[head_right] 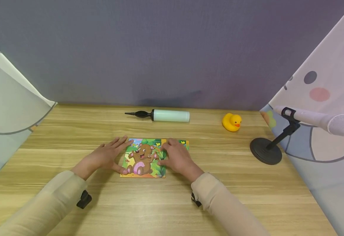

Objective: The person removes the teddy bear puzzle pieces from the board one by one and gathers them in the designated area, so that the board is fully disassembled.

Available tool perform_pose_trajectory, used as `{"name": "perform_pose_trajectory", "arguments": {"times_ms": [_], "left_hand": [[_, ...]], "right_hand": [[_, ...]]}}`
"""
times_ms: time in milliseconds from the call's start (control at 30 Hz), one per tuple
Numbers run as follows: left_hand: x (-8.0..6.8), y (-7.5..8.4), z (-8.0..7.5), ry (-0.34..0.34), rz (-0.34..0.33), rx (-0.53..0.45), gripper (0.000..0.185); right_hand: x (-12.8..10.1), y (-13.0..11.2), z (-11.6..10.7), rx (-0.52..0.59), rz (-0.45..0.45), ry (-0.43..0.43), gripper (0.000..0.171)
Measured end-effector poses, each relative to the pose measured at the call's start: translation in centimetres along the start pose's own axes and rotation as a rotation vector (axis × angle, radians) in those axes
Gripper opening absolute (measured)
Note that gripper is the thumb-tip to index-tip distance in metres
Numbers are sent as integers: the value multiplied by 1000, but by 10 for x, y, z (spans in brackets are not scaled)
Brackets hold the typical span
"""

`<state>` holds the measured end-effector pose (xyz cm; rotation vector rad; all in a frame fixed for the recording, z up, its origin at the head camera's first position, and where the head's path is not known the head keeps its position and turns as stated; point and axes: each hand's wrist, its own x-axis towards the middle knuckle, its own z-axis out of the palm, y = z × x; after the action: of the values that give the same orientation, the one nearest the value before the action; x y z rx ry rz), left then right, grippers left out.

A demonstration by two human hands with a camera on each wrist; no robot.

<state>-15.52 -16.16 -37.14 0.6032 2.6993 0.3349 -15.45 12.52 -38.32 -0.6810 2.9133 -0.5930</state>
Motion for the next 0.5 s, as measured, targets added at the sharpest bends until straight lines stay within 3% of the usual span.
{"name": "perform_pose_trajectory", "arguments": {"times_ms": [500], "left_hand": [[1,-1,1,-7,-3,-15,121]], "right_hand": [[6,10,-6,-104,-162,-20,46]]}}
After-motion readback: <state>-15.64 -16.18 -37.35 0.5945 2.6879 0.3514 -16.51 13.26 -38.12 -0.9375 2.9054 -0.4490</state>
